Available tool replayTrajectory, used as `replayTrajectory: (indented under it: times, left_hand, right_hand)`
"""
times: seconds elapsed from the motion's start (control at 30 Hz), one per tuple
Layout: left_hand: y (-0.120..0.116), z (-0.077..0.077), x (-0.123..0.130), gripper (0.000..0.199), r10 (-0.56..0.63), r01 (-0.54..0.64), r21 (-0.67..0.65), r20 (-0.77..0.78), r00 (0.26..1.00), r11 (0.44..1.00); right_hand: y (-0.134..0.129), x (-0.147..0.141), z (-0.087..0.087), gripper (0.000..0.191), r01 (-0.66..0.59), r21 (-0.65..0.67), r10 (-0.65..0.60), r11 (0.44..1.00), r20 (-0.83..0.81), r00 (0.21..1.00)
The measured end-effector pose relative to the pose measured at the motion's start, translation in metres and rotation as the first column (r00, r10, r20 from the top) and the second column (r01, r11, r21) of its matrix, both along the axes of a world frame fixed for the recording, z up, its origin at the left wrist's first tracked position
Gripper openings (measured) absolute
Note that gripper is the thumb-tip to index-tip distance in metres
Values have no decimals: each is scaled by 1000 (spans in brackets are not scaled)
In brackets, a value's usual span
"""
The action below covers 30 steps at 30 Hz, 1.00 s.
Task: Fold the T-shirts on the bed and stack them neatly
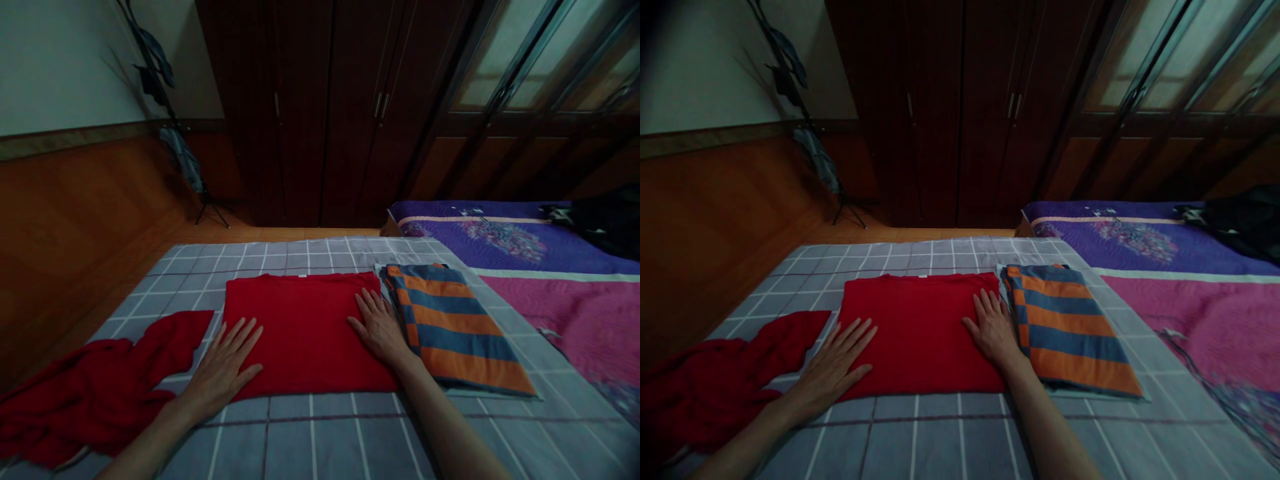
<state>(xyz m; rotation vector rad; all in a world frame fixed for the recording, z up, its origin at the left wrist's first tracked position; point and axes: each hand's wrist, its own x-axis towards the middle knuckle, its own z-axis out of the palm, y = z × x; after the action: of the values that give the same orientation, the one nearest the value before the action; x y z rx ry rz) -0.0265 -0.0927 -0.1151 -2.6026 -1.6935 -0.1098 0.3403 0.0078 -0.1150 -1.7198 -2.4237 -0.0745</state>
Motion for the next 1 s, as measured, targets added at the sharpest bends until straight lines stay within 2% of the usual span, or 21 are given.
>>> replayTrajectory:
  times: [0.1,0.2,0.27,0.33,0.43,0.5,0.57,0.63,0.7,0.77,0.83,0.9,1.0]
  left_hand:
    - [-3,2,2,67,67,-67,-1,-4,998,998]
    - [-5,15,27,65,64,-64,-14,28,998,998]
    - [-6,23,51,63,13,-12,-26,58,998,1000]
    - [-8,24,75,65,-56,59,-40,84,995,997]
    - [-9,15,98,72,-139,146,-62,108,984,987]
    - [-12,8,100,74,-149,158,-82,104,983,984]
    - [-15,6,94,74,-127,137,-110,91,988,984]
    - [-17,11,84,74,-106,119,-146,91,990,982]
    - [-15,22,76,73,-92,111,-182,111,990,977]
    - [-6,37,74,69,-72,99,-202,138,988,974]
    - [13,51,79,67,-47,80,-207,157,986,975]
    - [39,61,92,67,-43,79,-206,173,984,975]
    - [81,60,119,66,-77,116,-195,197,977,974]
  right_hand:
    - [-1,-1,4,64,14,-8,-14,1000,6,1000]
    - [-16,-14,14,65,5,-4,-5,1000,-26,1000]
    - [-34,-31,21,63,-73,-3,73,997,-77,994]
    - [-53,-50,24,60,-214,-27,209,976,-131,969]
    - [-69,-67,20,65,-399,-117,374,910,-188,908]
    - [-67,-65,16,68,-420,-164,389,892,-192,901]
    - [-57,-52,13,69,-348,-177,322,921,-157,933]
    - [-47,-33,14,68,-206,-158,190,966,-108,976]
    - [-43,-12,19,63,-68,-86,60,994,-95,994]
    - [-48,5,26,57,6,13,-4,1000,-152,988]
    - [-60,18,30,52,41,92,-18,995,-243,970]
    - [-76,26,29,48,64,113,-25,992,-319,948]
    - [-99,35,18,42,65,96,-24,993,-380,925]
